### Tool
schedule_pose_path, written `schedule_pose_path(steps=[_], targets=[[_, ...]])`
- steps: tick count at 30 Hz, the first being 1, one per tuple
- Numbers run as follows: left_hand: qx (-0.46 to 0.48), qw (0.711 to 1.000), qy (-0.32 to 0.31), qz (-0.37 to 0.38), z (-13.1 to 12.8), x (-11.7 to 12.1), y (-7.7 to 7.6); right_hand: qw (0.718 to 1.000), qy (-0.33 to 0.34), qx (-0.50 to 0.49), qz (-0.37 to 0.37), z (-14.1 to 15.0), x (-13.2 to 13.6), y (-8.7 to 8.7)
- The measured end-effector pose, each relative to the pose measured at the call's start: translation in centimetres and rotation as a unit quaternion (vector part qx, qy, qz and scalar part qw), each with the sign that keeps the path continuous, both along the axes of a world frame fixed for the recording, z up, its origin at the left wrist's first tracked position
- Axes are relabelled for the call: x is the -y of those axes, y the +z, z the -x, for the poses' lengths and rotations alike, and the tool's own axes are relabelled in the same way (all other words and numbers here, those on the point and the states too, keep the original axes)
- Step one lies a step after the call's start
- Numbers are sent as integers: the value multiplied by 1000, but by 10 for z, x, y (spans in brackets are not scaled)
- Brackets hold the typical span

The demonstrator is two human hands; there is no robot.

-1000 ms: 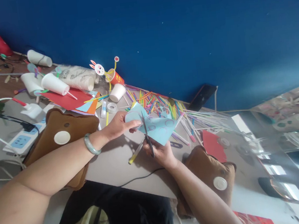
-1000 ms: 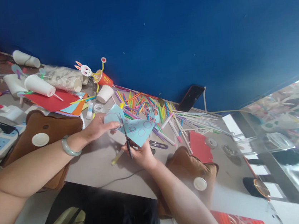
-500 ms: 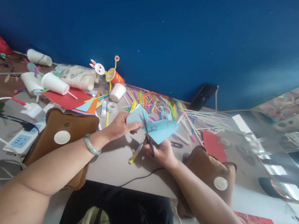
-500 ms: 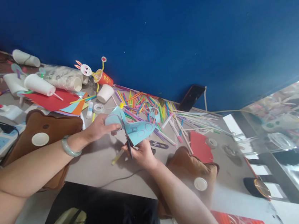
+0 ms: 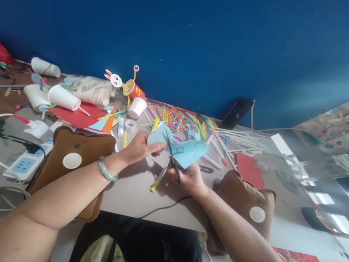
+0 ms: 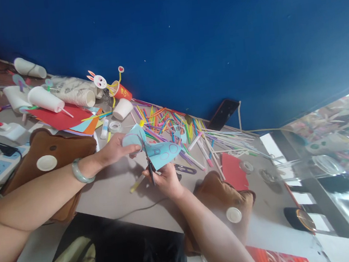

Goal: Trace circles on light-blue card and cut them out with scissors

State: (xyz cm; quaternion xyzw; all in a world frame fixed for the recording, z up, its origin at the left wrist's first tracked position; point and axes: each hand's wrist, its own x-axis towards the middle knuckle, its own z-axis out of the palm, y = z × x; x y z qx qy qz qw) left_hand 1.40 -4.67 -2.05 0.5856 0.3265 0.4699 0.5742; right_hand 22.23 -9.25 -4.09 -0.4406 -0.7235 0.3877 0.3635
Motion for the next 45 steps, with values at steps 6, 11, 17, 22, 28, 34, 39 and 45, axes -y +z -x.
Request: schedule_pose_path(steps=[6,11,17,22,28,34,39,45], targets=[[2,1000,-2,-2,1,0,0,1000,0,-7,2,0,0,-1],[-1,1000,-4,-4,2,-1,-1,1000,0,-5,-1,0,0,-2],[-17,1000,-2,-13,4,-1,-2,1000,2,-4,4,-2,0,-3],[-21,1000,-2,-10,5,-1,-1,1000,5,-3,10,-3,0,-3],[-6,1000,-9,-15,6,0,1,1000,2,11,-2,-3,0,-1],[-8,999,-15,-38,6,0,4,1000,7,2,8,-3,1,-2],[-7,999,-19,-40,7,0,3,1000,10,-4,7,-2,1,1],[8,999,-17,-37,6,-2,-1,1000,7,0,6,-1,1,1]])
